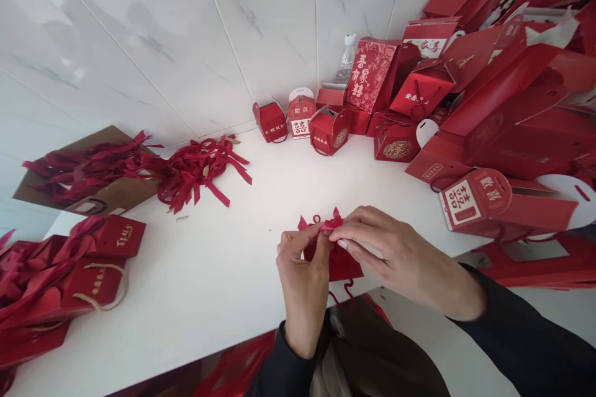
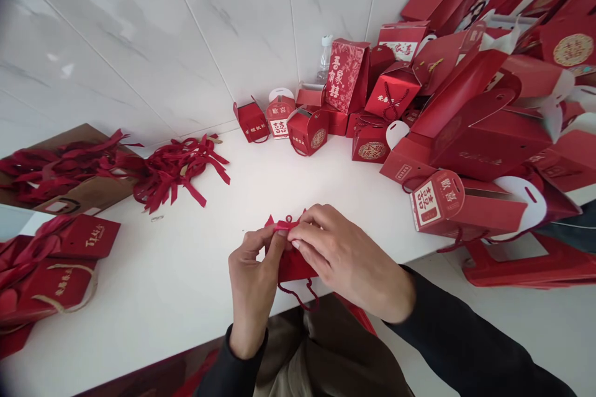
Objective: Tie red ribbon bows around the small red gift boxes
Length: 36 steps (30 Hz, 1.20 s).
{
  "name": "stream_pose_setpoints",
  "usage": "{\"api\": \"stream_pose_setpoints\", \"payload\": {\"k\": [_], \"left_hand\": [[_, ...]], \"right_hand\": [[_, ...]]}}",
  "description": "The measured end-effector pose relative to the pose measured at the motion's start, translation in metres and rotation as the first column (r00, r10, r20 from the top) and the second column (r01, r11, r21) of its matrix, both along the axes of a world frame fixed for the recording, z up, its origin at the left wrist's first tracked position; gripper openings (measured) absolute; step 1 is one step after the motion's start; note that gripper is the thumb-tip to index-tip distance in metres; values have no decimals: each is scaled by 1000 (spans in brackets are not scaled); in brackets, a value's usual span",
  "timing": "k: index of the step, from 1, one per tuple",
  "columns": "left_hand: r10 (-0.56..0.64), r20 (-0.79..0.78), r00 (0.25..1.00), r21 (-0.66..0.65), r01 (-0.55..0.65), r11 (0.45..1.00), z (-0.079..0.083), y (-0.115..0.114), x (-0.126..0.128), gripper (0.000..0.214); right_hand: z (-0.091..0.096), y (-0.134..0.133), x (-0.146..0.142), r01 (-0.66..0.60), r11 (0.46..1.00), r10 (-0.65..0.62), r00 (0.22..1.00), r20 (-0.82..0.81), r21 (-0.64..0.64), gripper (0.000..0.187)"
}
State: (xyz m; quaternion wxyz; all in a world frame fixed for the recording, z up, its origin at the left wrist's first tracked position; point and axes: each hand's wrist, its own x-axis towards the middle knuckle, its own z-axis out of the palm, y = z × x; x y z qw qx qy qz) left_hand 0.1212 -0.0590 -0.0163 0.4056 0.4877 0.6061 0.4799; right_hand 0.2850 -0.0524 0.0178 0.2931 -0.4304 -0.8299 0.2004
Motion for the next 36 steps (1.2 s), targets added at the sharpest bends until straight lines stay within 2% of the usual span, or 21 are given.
{"api": "stream_pose_setpoints", "payload": {"k": [2,7,11,14,17,20,24,28,36], "left_hand": [[-18,-84,996,36,21,999,2,-1,1,16],[-251,-223,942,45,267,963,11,-4,-5,24],[-328,-289,899,39,353,935,14,-4,-9,14],[-317,-260,912,23,334,942,13,0,-11,27],[-325,-206,923,5,333,943,12,5,-13,36],[-353,-130,926,-25,353,935,14,7,-14,38],[-334,25,942,-94,334,938,17,9,-15,35],[-345,121,931,-86,356,931,18,11,-17,29],[-479,34,877,-98,480,872,22,13,-31,19]], "right_hand": [[3,3,-2,-37,998,35,998,-54,-41,19],[4,14,-8,30,987,-55,987,-152,-158,8],[7,18,-9,3,986,-37,978,-207,-164,11],[8,19,-7,-32,978,-18,972,-235,-206,16],[5,21,-3,-14,958,-47,978,-206,-287,17],[1,21,-3,40,950,-108,973,-206,-310,15],[0,13,-7,109,943,-194,947,-255,-313,15],[-2,1,-13,96,918,-209,941,-265,-384,13],[-12,-5,-14,100,897,-214,950,-226,-430,10]]}}
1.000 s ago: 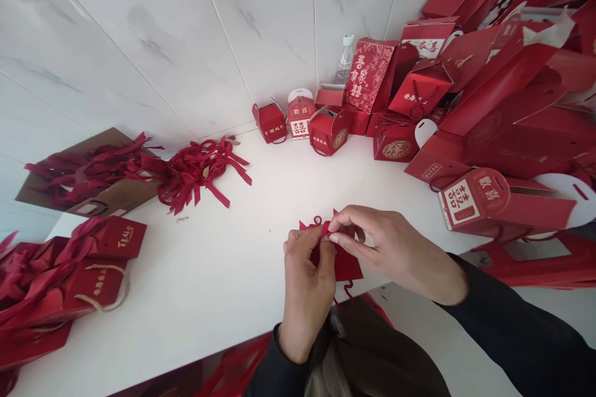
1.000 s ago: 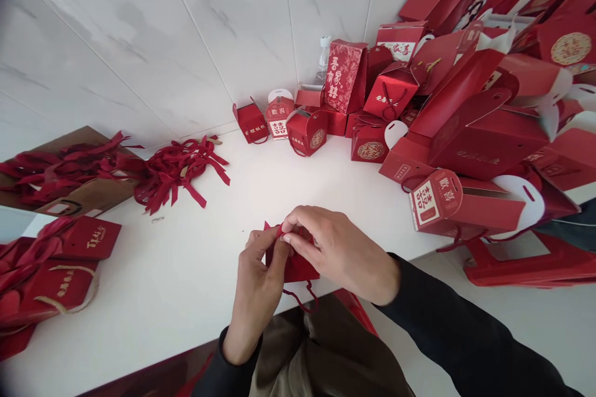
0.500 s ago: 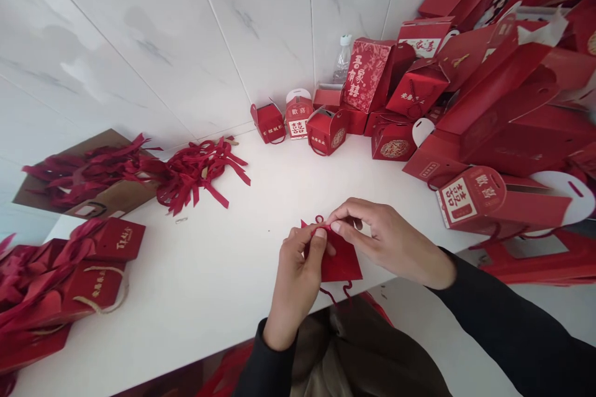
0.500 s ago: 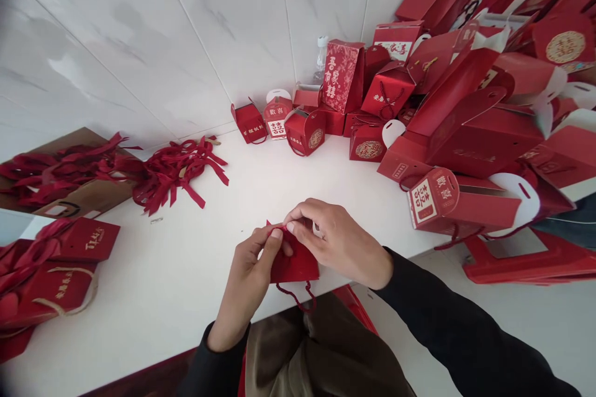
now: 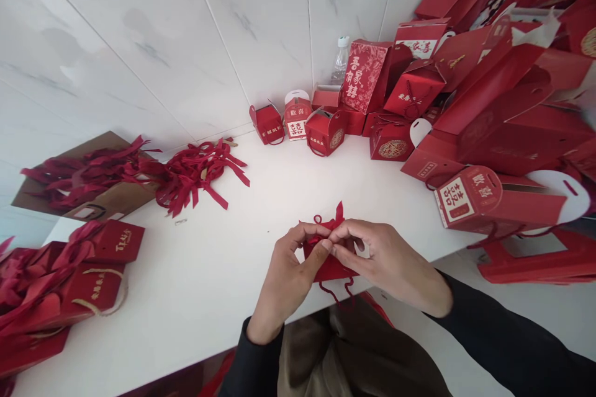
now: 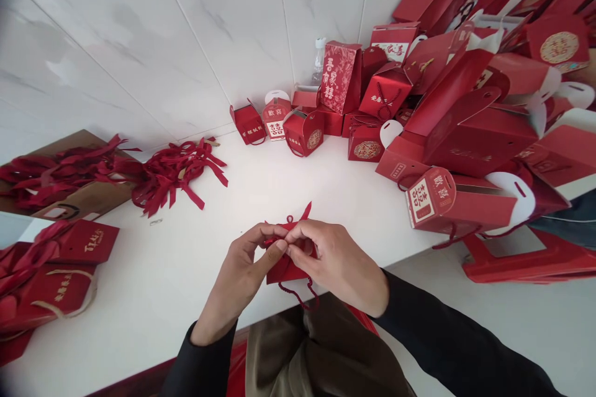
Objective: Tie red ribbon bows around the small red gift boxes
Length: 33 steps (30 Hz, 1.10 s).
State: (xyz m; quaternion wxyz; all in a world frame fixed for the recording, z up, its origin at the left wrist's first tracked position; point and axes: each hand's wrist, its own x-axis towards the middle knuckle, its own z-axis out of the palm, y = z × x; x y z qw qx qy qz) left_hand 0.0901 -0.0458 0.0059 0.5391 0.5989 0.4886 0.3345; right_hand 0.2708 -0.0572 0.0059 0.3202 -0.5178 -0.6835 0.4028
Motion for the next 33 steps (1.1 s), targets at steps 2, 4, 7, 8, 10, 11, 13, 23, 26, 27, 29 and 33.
{"api": "stream_pose_setpoints", "payload": {"k": [2,4,7,8,10,11,13,23,26,27,29,33], "left_hand": [[-9,6,1000,-7,9,1000,-1,1,-3,16],[0,-10,1000,-2,0,1000,-3,2,-5,12],[29,-47,998,59,-26,998,-4,1,-4,8],[36,-55,998,90,-31,995,-5,0,-4,11],[59,-91,994,172,-42,984,-8,-2,-1,21],[78,-125,989,233,-47,971,-11,-3,0,26],[140,-213,967,405,-43,913,-18,-5,2,33],[352,-290,890,832,52,552,-43,-9,12,29],[360,-237,902,851,14,524,-42,-10,14,23],[379,-220,899,857,-7,515,-41,-11,14,22],[421,-203,884,863,-42,503,-40,-11,14,23],[415,-176,892,858,-68,510,-42,-10,14,24]], "right_hand": [[1,-1,1,5,999,-7,1000,23,54,6],[1,0,2,0,984,-9,999,52,180,18],[-2,6,5,-107,954,76,990,121,280,48],[-4,8,5,-150,954,117,984,138,259,53],[-7,13,5,-177,965,150,978,148,192,55],[-9,15,4,-163,973,141,980,140,166,52],[-9,17,4,-117,985,103,988,117,125,46],[-3,28,12,-175,984,174,984,-38,-32,27],[-2,34,14,-227,973,226,974,-27,-49,21],[-2,35,15,-234,970,232,972,-29,-73,20],[-1,36,15,-234,966,233,972,-18,-112,18],[1,35,16,-212,973,212,977,-4,-96,12]]}}
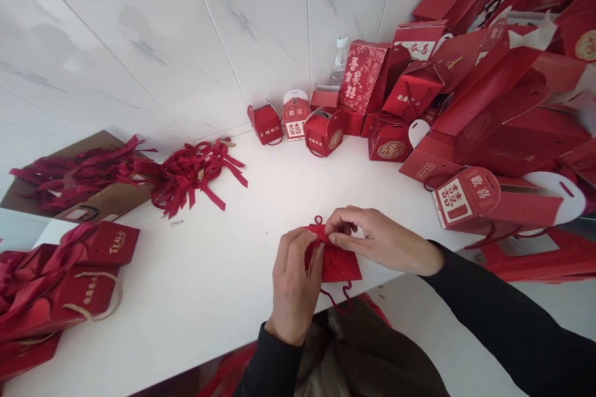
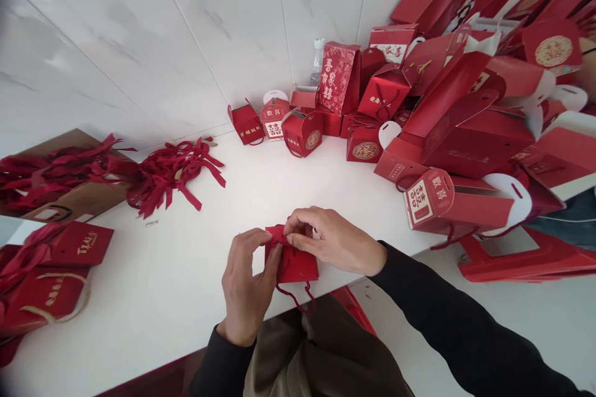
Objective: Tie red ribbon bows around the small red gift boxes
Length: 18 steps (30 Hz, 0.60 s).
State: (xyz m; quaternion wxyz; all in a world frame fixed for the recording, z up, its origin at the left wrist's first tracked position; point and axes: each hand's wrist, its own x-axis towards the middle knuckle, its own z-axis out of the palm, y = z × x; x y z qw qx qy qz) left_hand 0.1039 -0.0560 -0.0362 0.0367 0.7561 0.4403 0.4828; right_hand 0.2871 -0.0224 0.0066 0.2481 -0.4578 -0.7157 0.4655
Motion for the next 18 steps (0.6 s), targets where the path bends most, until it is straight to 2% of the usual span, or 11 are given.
{"api": "stream_pose_setpoints", "payload": {"k": [4,9,14,18], "left_hand": [[-5,19,1000,-2,5,1000,-1,-3,-2,20],[59,-5,998,-67,-59,996,0,-16,-9,16],[93,52,994,-281,-75,957,-1,-28,-15,10],[92,80,992,-371,-56,927,-1,-31,-15,10]], "right_hand": [[1,-7,1,49,993,-55,997,52,108,10],[-6,-17,9,73,930,-139,977,161,361,12],[-18,-25,17,154,916,-240,950,199,372,11],[-22,-28,18,204,916,-284,937,201,345,11]]}}
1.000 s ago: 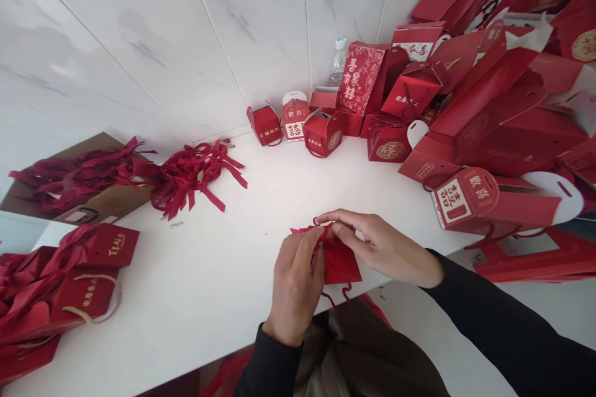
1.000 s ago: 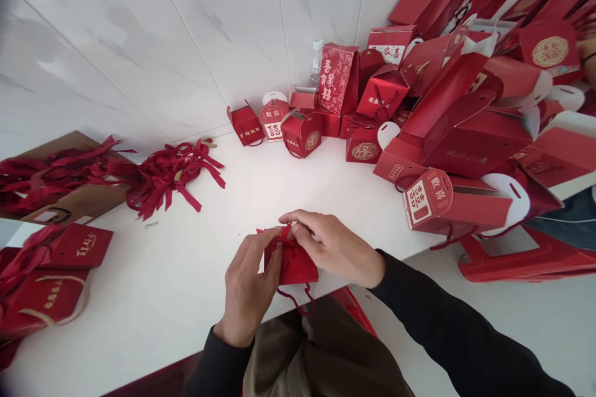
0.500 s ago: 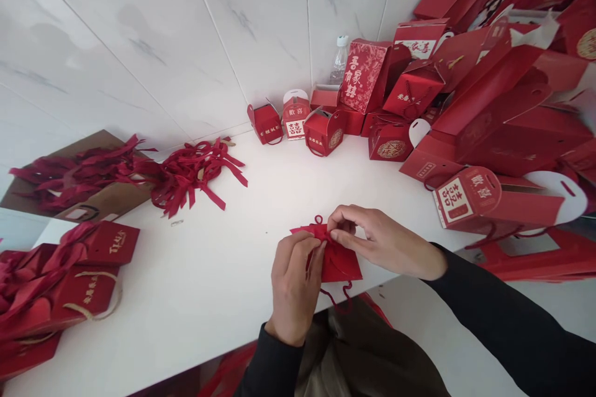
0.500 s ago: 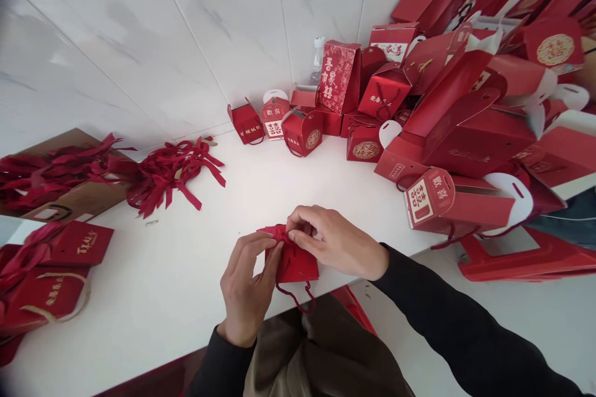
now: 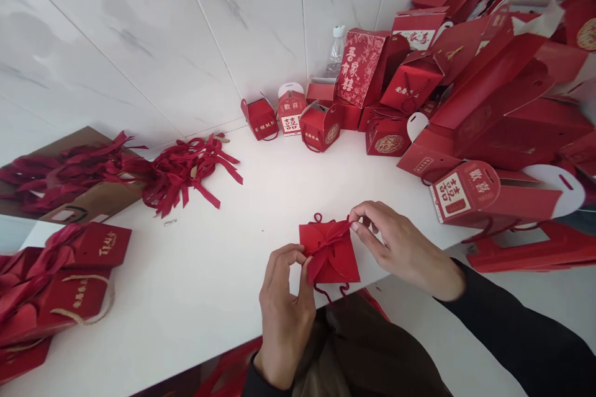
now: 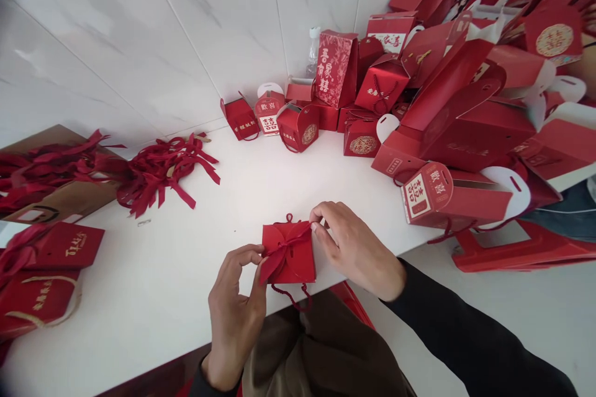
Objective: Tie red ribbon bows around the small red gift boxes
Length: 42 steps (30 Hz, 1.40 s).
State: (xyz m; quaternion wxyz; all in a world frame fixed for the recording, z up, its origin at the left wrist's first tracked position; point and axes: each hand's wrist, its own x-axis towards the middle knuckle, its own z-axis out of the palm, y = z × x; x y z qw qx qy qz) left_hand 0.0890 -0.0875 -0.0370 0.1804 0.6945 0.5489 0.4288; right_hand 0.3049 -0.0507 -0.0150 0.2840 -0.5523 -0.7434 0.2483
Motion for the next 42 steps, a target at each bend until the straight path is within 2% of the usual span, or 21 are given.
{"api": "stream_pose_setpoints", "payload": {"k": [6,11,13,18,21,25,33,37,42], "left_hand": [[42,30,999,-60,-41,997,-2,1,1,10],[68,92,993,-139,-54,989,0,0,-6,3],[54,106,993,-120,-41,992,4,-3,-8,14],[-56,-130,990,65,65,996,12,-11,-6,26],[-38,-180,983,71,51,996,9,-9,-3,17],[-39,-66,997,-35,37,999,6,-7,-3,12],[45,214,976,-244,9,970,3,-10,-3,12],[84,302,949,-256,-3,967,0,-12,1,13],[149,394,907,-278,-37,960,1,-17,3,15]], "right_hand": [[-2,-3,-2,91,992,-92,996,2,-83,13],[-2,-7,1,95,988,-99,995,-28,-121,11],[-2,-8,3,91,992,-96,994,-48,-92,12],[0,-10,3,18,999,-16,999,-38,38,31],[2,-8,0,-15,1000,15,999,-35,19,24],[2,-6,-2,26,998,-29,998,-56,-54,14],[2,-6,-2,40,991,-53,994,-98,-128,14],[4,-10,-5,38,981,-67,987,-148,-188,18],[2,-5,-12,42,981,-79,977,-197,-188,21]]}}
